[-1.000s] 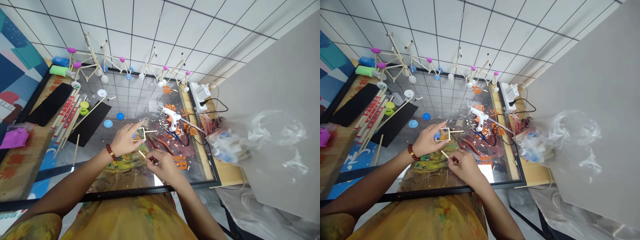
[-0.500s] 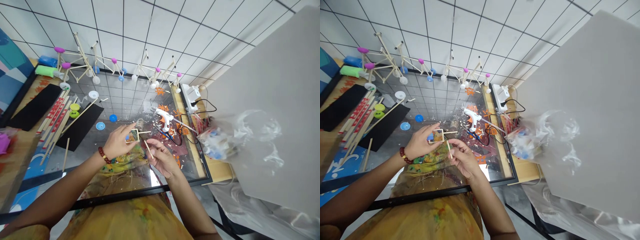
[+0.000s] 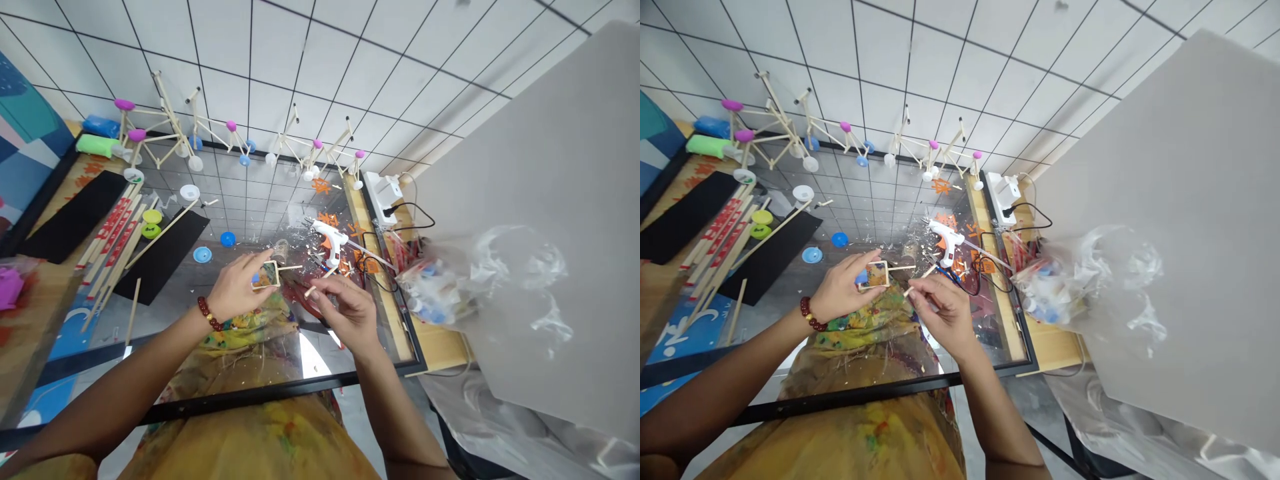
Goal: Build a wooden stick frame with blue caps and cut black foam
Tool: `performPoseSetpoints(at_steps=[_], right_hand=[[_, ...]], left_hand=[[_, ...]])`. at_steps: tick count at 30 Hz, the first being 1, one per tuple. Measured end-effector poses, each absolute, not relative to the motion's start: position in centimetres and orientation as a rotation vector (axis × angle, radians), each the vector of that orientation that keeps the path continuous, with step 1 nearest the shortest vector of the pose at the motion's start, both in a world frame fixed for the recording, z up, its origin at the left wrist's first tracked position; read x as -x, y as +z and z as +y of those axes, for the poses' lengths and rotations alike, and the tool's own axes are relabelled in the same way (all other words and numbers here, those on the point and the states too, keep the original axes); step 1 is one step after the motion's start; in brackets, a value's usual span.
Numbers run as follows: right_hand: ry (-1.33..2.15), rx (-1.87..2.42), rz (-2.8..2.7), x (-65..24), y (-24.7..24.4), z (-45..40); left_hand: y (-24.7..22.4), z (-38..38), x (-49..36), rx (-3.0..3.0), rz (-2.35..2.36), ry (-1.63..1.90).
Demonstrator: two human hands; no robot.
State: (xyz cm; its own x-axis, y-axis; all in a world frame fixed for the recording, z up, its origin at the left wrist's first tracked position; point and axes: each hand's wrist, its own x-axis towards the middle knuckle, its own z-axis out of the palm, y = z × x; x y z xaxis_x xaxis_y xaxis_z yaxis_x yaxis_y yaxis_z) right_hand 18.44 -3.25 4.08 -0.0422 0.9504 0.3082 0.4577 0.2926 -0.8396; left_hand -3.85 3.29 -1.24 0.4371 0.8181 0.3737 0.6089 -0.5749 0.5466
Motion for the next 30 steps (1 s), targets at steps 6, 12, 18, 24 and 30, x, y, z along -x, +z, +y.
performPoseSetpoints(at_steps=[6,12,18,24,30], right_hand=[[-0.010,1.286,-1.969,-19.9,3.5,0.0],[-0.118,1.433,-2.002,-20.8,2.5,1.7],[0.115,1.544,-2.130,-22.1,3.8,3.6],[0.036,1.946,-2.433,-21.4,5.3,8.6],[-0.090,1.903,-2.744,-18.3,3.5,12.2]], left_hand=[[-1.3,3.4,3.9,-2.374,1.207,0.865],[-1.5,3.4,4.0,-2.381,1.196,0.855],[-1.6,3.4,4.0,-2.385,1.181,0.850],[-1.7,3.5,3.9,-2.381,1.179,0.867],[-1.6,3.6,3.9,-2.388,1.199,0.867]])
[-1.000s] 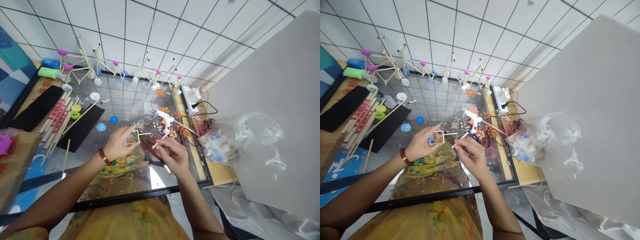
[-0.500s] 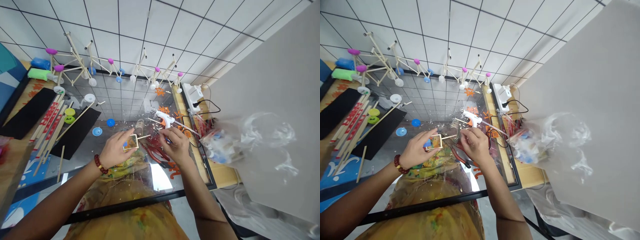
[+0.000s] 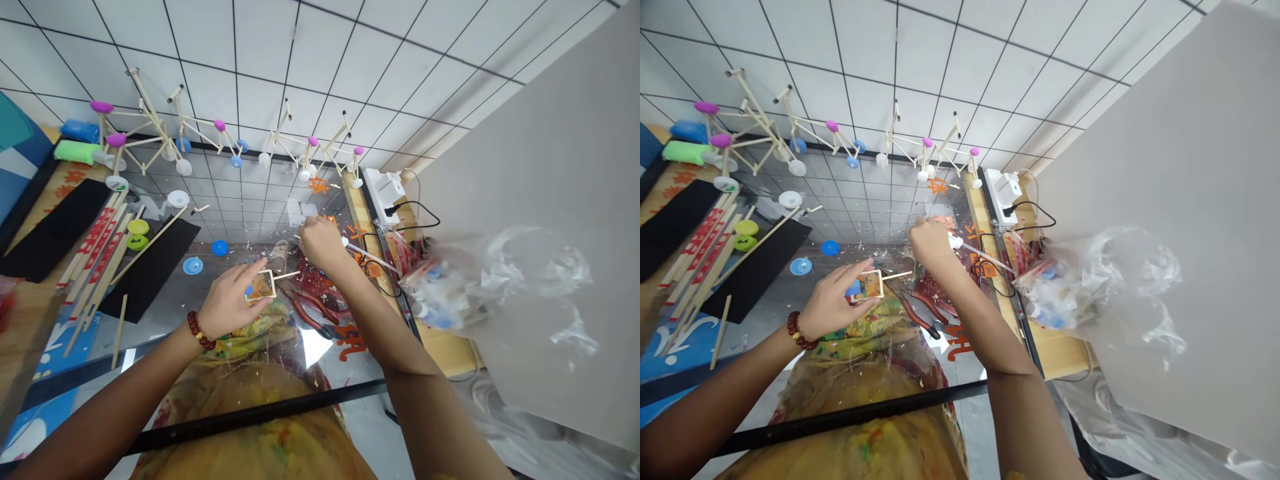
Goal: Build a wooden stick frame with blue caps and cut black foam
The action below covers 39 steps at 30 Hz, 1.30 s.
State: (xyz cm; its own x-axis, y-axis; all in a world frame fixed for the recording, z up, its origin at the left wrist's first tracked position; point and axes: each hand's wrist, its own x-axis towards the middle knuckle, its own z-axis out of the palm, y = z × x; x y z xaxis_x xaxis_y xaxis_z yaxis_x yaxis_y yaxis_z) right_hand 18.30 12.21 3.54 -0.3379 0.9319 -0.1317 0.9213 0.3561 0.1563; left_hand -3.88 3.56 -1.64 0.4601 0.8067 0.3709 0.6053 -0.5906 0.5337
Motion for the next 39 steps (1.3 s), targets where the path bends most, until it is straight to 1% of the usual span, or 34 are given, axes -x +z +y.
performPoseSetpoints(at_steps=[10,14,16,18,19,21,22,23,24,25,26,27,28,33,35,37,39], right_hand=[[0.127,-1.641,2.486,-18.5,2.9,12.5],[0.030,-1.592,2.507,-18.3,2.9,13.1],[-0.066,-1.684,2.587,-18.3,3.4,12.8],[-0.314,-1.902,2.741,-18.5,4.2,11.5],[-0.553,-2.014,2.836,-18.6,4.6,10.4],[-1.301,-2.129,2.902,-19.0,5.0,7.7],[-1.677,-2.081,2.858,-19.2,4.9,6.1],[-1.978,-2.013,2.752,-19.4,4.7,4.6],[-2.181,-1.931,2.625,-19.6,4.3,3.2],[-2.278,-1.869,2.511,-19.7,3.7,1.9],[-2.280,-1.831,2.453,-19.9,3.2,0.8],[-2.186,-1.820,2.469,-20.1,2.7,-0.1],[-2.021,-1.782,2.544,-20.2,2.3,-0.8],[-0.925,-1.432,2.929,-20.4,2.6,-1.9],[-0.587,-1.352,2.982,-20.4,3.3,-1.5],[-0.394,-1.427,3.034,-20.5,3.7,-0.7],[-0.324,-1.647,3.084,-20.7,3.6,0.3]], left_hand=[[-1.6,3.5,3.9,-2.376,1.173,0.867],[-1.6,3.5,3.9,-2.382,1.170,0.875],[-1.6,3.5,3.9,-2.382,1.179,0.869],[-1.6,3.5,4.0,-2.376,1.187,0.857],[-1.7,3.5,4.0,-2.373,1.187,0.853],[-1.7,3.5,4.0,-2.365,1.184,0.854],[-1.7,3.5,4.0,-2.360,1.182,0.858],[-1.7,3.5,4.0,-2.357,1.180,0.864],[-1.7,3.5,4.0,-2.354,1.178,0.868],[-1.7,3.5,4.0,-2.350,1.176,0.873],[-1.7,3.5,4.0,-2.347,1.174,0.879],[-1.7,3.5,4.0,-2.344,1.171,0.884],[-1.7,3.5,4.1,-2.341,1.169,0.886],[-1.7,3.5,4.0,-2.349,1.184,0.856],[-1.6,3.5,4.0,-2.345,1.204,0.832],[-1.5,3.6,4.0,-2.339,1.211,0.819],[-1.5,3.6,3.9,-2.337,1.204,0.820]])
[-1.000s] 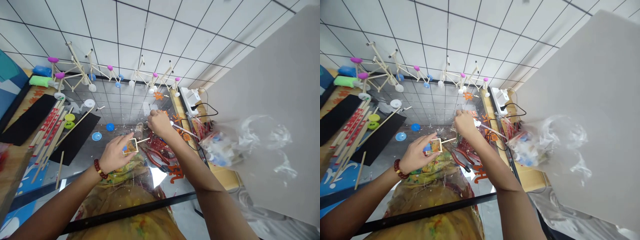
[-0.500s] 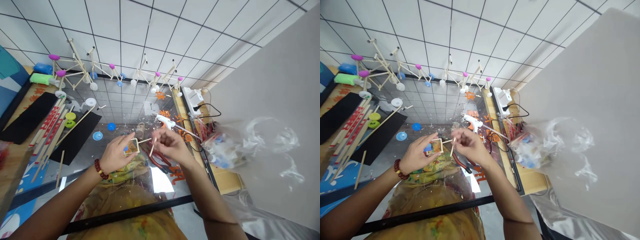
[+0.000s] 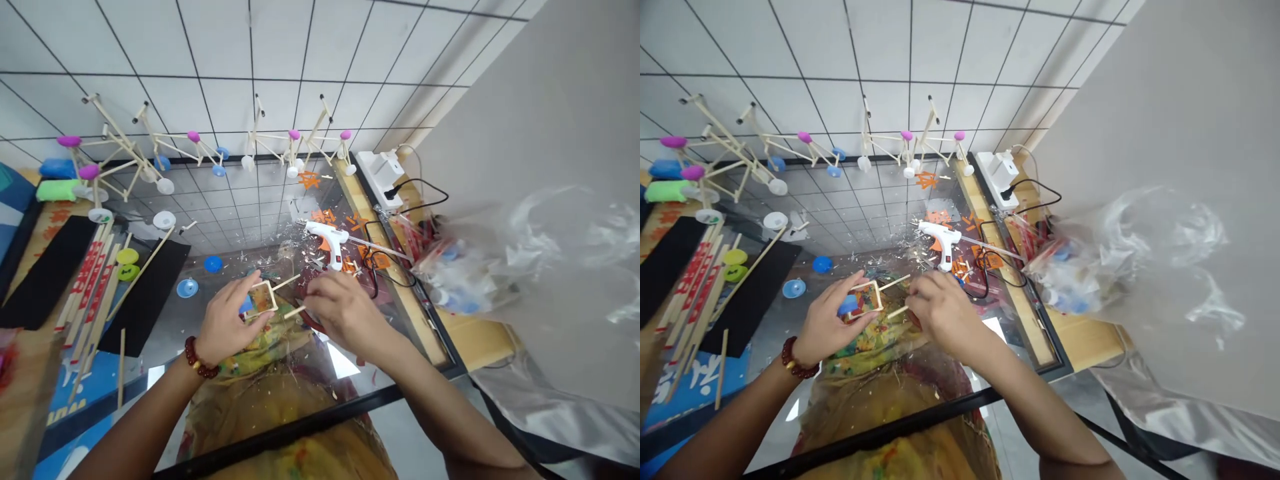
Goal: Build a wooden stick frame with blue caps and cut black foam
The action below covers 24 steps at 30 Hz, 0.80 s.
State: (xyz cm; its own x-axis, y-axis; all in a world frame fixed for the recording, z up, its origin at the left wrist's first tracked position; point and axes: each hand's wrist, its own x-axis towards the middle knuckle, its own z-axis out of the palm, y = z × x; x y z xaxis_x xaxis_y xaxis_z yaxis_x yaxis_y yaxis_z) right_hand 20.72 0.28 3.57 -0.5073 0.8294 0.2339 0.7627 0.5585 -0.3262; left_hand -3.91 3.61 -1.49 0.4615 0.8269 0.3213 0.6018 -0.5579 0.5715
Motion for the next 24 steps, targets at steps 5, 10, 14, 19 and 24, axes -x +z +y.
performPoseSetpoints(at_steps=[5,10,14,19,24], right_hand=[[0.207,1.391,-2.141,-20.6,1.1,2.0],[0.170,1.427,-2.145,-20.0,-0.8,2.0],[0.146,1.470,-2.122,-20.3,-1.2,2.1],[0.148,1.468,-2.115,-20.4,-1.2,2.3],[0.167,1.458,-2.112,-20.2,-1.1,2.2]], left_hand=[[-1.5,3.7,3.7,-2.332,1.221,0.811],[-1.5,3.8,3.6,-2.314,1.228,0.806],[-1.4,3.7,3.5,-2.294,1.232,0.813],[-1.4,3.8,3.5,-2.294,1.225,0.812],[-1.4,3.9,3.5,-2.311,1.225,0.791]])
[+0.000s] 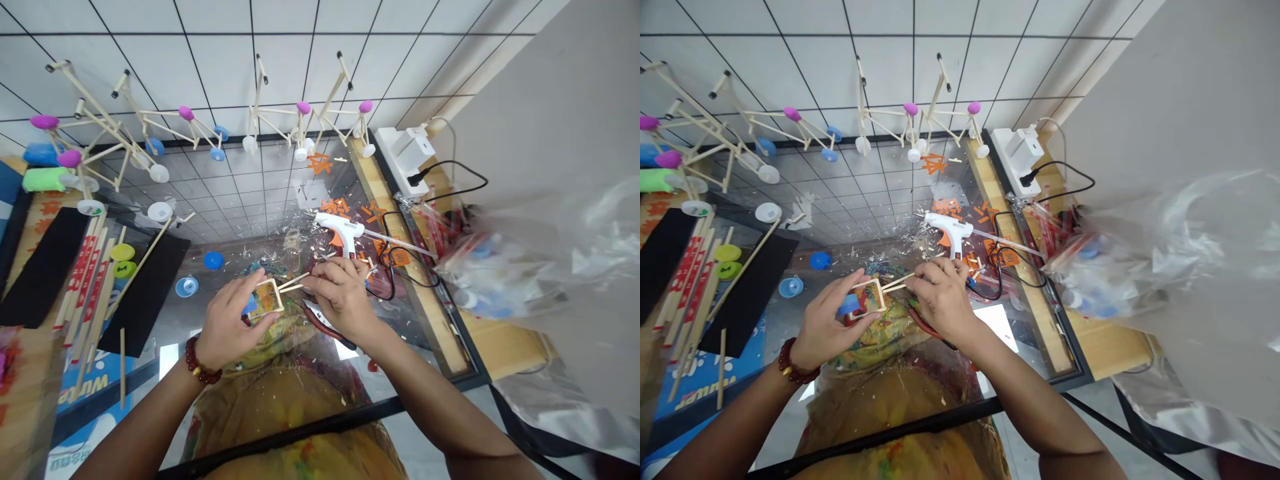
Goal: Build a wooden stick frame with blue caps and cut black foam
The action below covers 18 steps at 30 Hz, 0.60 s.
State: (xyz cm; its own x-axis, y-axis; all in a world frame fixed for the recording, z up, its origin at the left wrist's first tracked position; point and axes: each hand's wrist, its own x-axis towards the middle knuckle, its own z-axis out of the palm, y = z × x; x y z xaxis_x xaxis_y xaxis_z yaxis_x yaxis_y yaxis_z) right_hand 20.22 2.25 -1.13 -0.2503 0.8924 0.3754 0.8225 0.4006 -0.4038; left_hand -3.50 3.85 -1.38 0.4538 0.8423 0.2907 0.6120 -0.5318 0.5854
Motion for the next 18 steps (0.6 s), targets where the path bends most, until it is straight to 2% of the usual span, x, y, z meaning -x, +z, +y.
performPoseSetpoints(at_steps=[18], right_hand=[[0.210,1.504,-2.144,-19.98,-1.07,2.31]], left_hand=[[-1.39,3.86,3.58,-2.317,1.208,0.794]])
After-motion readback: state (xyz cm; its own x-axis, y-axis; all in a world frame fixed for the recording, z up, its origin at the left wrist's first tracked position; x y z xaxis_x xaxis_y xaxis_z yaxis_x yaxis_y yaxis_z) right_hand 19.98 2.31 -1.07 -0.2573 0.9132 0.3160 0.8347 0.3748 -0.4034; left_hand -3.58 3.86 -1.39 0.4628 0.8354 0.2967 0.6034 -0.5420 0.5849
